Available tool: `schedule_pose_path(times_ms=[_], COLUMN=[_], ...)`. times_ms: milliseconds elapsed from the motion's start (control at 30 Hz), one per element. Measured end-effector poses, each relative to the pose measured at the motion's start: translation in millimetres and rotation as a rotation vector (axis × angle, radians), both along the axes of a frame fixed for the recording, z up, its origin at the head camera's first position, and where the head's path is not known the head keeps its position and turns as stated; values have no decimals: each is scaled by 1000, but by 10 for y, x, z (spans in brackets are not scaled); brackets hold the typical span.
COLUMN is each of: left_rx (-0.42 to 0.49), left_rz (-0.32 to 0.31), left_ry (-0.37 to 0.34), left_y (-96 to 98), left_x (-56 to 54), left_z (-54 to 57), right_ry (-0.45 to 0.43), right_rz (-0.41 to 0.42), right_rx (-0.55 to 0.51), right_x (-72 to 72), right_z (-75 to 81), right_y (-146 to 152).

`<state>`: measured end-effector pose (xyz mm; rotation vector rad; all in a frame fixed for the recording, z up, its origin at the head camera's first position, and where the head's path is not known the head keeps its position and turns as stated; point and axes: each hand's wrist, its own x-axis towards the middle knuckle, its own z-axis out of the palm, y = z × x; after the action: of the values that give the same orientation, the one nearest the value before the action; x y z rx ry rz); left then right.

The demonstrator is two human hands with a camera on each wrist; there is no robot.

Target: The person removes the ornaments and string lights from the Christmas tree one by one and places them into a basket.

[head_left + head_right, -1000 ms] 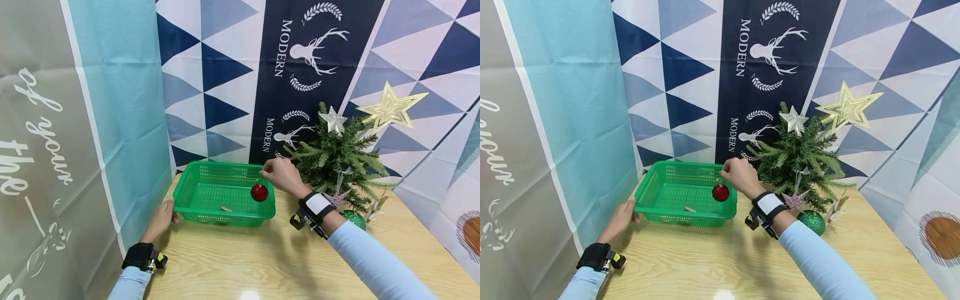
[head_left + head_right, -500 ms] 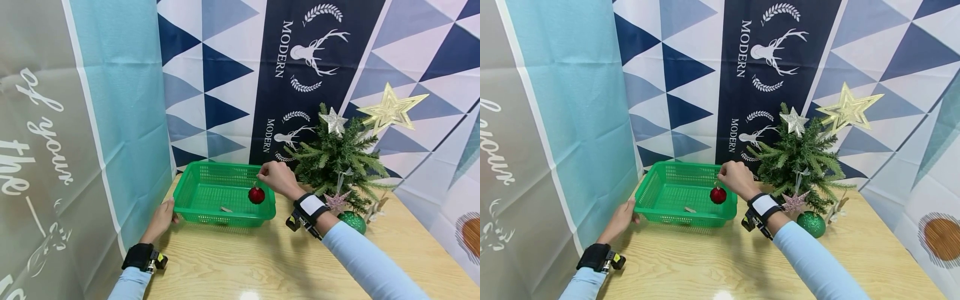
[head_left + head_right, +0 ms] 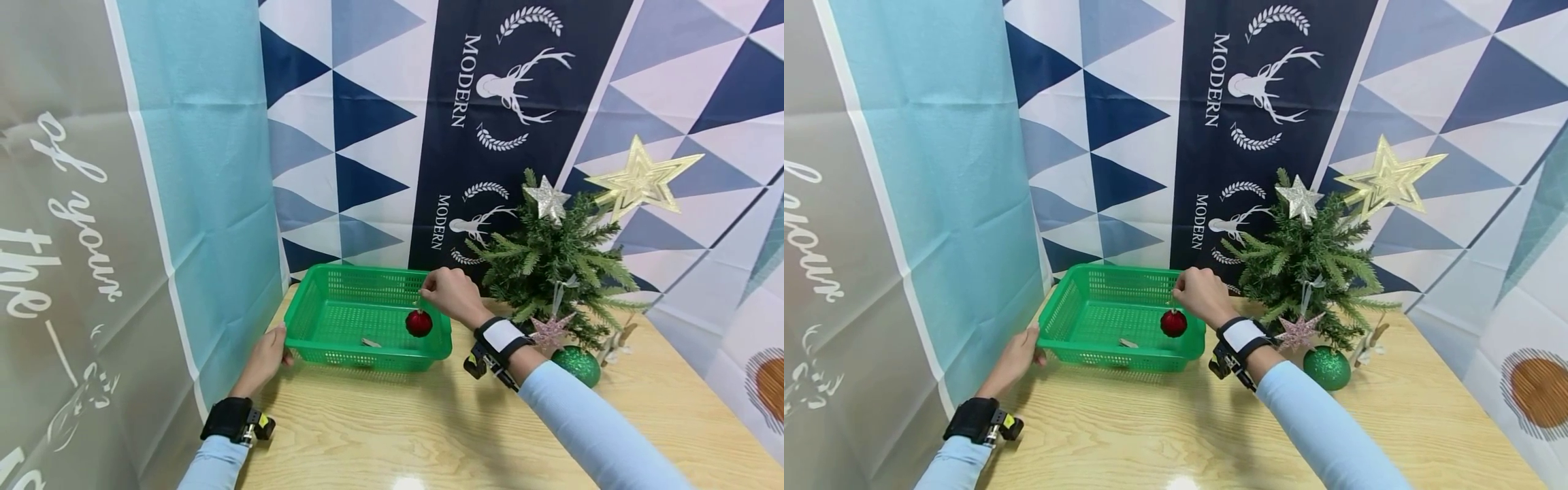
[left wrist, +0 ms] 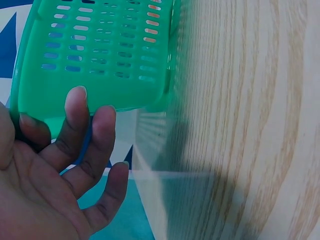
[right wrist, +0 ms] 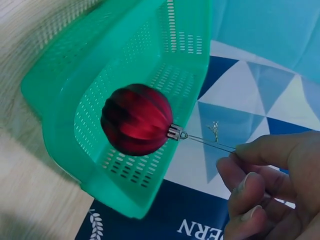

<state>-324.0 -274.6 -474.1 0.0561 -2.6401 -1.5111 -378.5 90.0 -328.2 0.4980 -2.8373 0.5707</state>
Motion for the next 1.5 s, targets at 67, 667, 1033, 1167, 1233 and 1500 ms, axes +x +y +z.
schedule_pose_path(times_ms=[67, 667, 1033, 1167, 1233, 1500], left_rx=[-5, -12, 17, 19, 17, 25], left_rz=[-11, 1, -11, -6, -3, -1], left_ry=[12, 17, -9, -16, -17, -14], left_y=[3, -6, -15, -17, -19, -14], left_x=[0, -10, -3, -8, -14, -15], left_z=[11, 4, -12, -20, -26, -24], right_ry=[-6, -14, -21, -22, -17, -17], right_rz=[-14, -24, -41, -47, -50, -76], right_rx=[16, 61, 86, 99, 105, 94], right_x=[-37, -102, -129, -147, -159, -205], right_z=[-16, -125, -151, -185, -206, -263], right_y=[-6, -90, -107, -83, -65, -31])
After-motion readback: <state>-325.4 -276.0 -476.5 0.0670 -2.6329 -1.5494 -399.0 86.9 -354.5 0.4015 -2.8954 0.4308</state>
